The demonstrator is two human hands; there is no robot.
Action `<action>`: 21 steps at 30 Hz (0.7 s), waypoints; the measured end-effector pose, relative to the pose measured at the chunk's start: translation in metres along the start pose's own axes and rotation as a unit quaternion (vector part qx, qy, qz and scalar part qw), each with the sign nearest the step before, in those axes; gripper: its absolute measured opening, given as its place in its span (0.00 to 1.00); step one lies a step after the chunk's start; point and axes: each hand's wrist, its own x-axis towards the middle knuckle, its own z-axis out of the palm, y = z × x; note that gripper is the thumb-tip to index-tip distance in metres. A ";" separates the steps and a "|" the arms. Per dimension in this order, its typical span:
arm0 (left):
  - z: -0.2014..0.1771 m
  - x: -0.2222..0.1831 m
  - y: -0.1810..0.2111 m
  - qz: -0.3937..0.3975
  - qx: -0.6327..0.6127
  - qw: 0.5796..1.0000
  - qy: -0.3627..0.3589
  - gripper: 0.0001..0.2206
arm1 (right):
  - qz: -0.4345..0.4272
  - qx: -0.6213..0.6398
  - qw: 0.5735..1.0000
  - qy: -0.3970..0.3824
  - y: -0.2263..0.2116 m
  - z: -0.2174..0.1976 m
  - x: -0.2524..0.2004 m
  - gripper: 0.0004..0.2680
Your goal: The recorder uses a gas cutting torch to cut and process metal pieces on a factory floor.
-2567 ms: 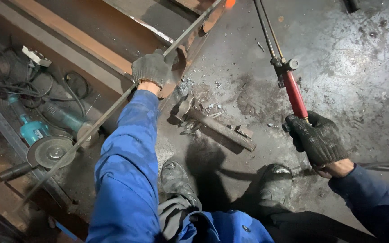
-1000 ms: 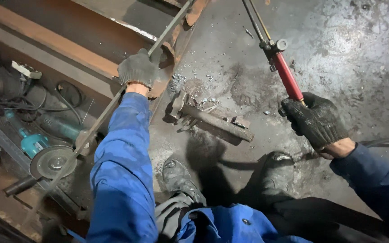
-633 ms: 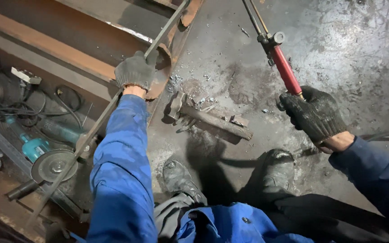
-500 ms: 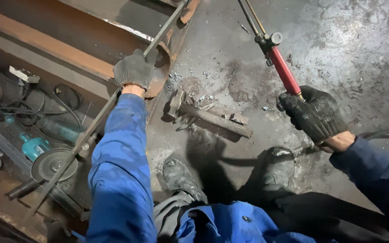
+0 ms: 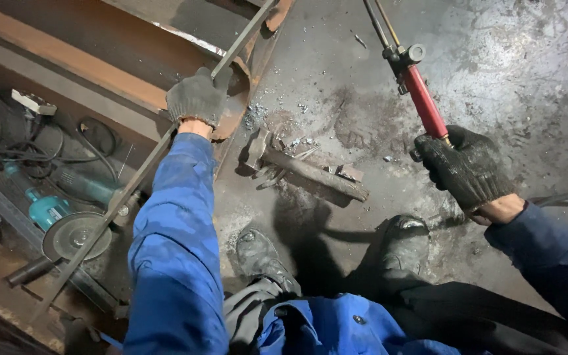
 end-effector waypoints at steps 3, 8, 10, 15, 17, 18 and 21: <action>-0.004 -0.001 0.002 0.001 0.002 1.000 0.000 0.32 | -0.014 0.021 1.000 -0.017 0.003 0.000 0.001 0.14; 0.002 0.001 -0.001 0.002 0.022 1.000 -0.007 0.32 | -0.009 -0.027 1.000 -0.011 0.000 -0.003 -0.001 0.14; -0.001 0.000 0.000 0.003 0.020 1.000 -0.009 0.31 | -0.010 -0.024 1.000 -0.002 0.005 -0.004 0.002 0.14; 0.002 -0.001 -0.001 0.018 0.026 0.999 0.000 0.30 | -0.021 -0.015 1.000 0.001 0.014 -0.007 0.003 0.14; 0.004 -0.001 0.000 0.016 0.033 0.999 0.017 0.28 | -0.032 -0.012 0.999 -0.001 0.014 -0.008 0.001 0.14; 0.000 -0.002 0.002 0.018 0.033 0.999 0.019 0.28 | -0.033 -0.011 0.999 0.001 0.015 -0.009 0.001 0.14; -0.008 -0.005 0.006 0.002 0.020 1.000 -0.009 0.30 | -0.040 -0.013 0.999 0.009 0.015 -0.010 0.001 0.14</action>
